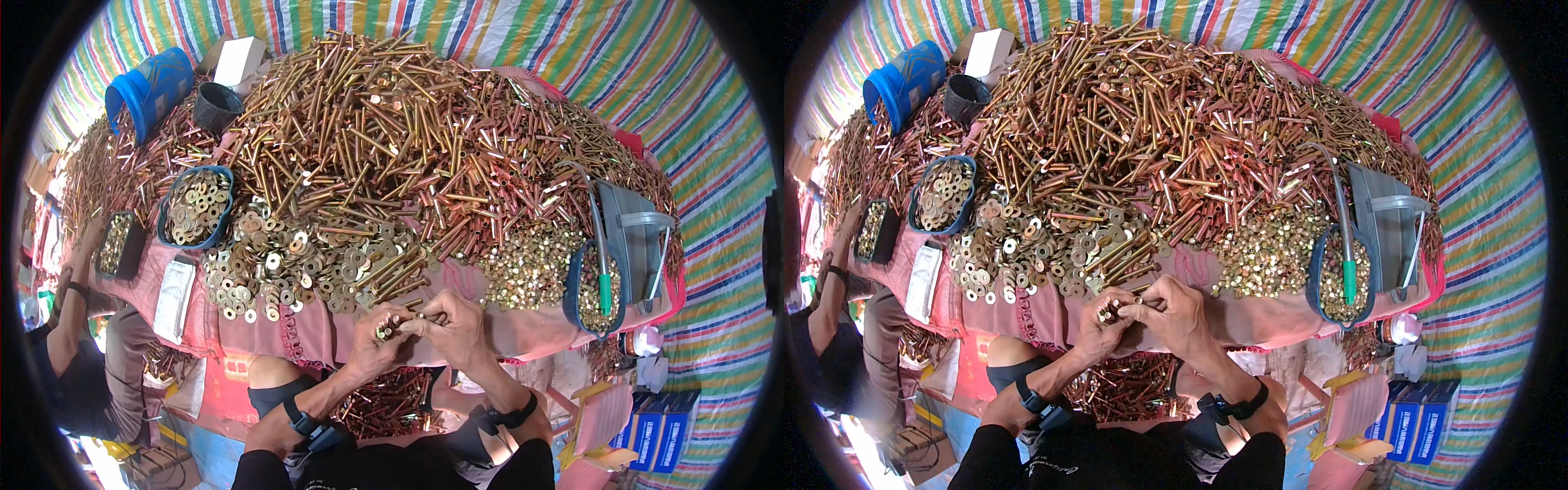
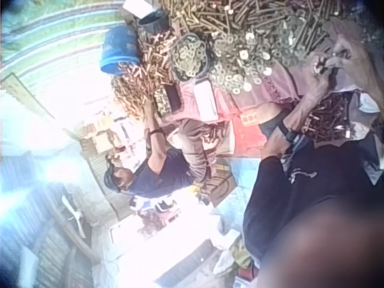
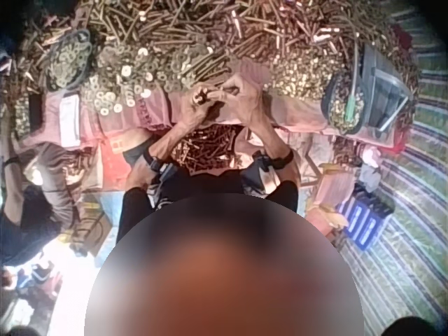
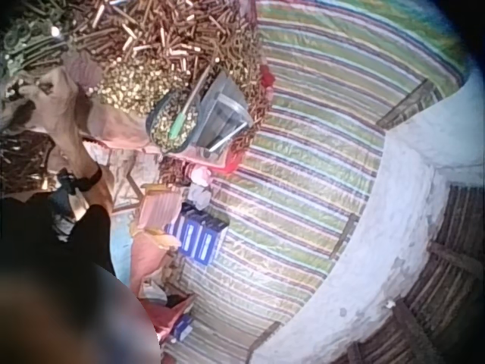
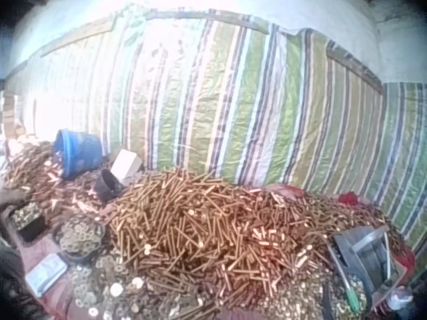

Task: The person picks up and slides a metal washer onto a thin metal rod, then sets the assembly into a pile on the table before repeating the process with another rod and washer.

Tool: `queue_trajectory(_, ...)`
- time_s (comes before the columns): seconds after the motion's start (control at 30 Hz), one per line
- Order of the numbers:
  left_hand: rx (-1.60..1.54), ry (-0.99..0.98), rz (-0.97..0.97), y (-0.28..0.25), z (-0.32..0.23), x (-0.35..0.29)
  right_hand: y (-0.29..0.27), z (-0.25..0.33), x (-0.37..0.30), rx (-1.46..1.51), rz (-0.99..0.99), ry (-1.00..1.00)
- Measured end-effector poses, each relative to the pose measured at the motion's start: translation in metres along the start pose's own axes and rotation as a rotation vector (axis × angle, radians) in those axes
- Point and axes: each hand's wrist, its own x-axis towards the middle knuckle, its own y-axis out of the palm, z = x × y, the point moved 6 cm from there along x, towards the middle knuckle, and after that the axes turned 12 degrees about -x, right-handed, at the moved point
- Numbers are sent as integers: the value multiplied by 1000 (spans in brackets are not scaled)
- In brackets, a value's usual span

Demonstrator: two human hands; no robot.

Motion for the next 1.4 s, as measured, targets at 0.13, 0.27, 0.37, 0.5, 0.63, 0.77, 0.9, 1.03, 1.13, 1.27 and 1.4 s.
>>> queue_trajectory(0.13,-12,-17,-9,-1,0,0,-2,5,-1,-11,-35,-87)
queue_trajectory(0.27,62,41,74,3,-4,1,0,-2,-3,-77,102,34)
queue_trajectory(0.37,44,77,85,3,-5,1,-3,2,-2,-37,79,-36)
queue_trajectory(0.5,32,22,54,0,-1,2,-2,0,-3,53,87,-60)
queue_trajectory(0.63,85,62,85,2,-4,3,-4,-7,-8,33,51,-16)
queue_trajectory(0.77,-116,-140,-44,4,6,-6,-14,-41,-12,213,51,407)
queue_trajectory(0.9,-139,-75,-89,5,7,-6,-1,-65,-23,303,707,659)
queue_trajectory(1.03,66,70,1,2,-6,-6,-5,-66,-9,-29,442,302)
queue_trajectory(1.13,129,48,8,3,-12,-4,-18,-79,2,-222,139,332)
queue_trajectory(1.27,-90,-132,-25,6,-8,-5,-14,-68,26,-428,-91,-22)
queue_trajectory(1.4,-115,-154,-37,9,-8,-4,3,-71,36,-468,-71,-5)
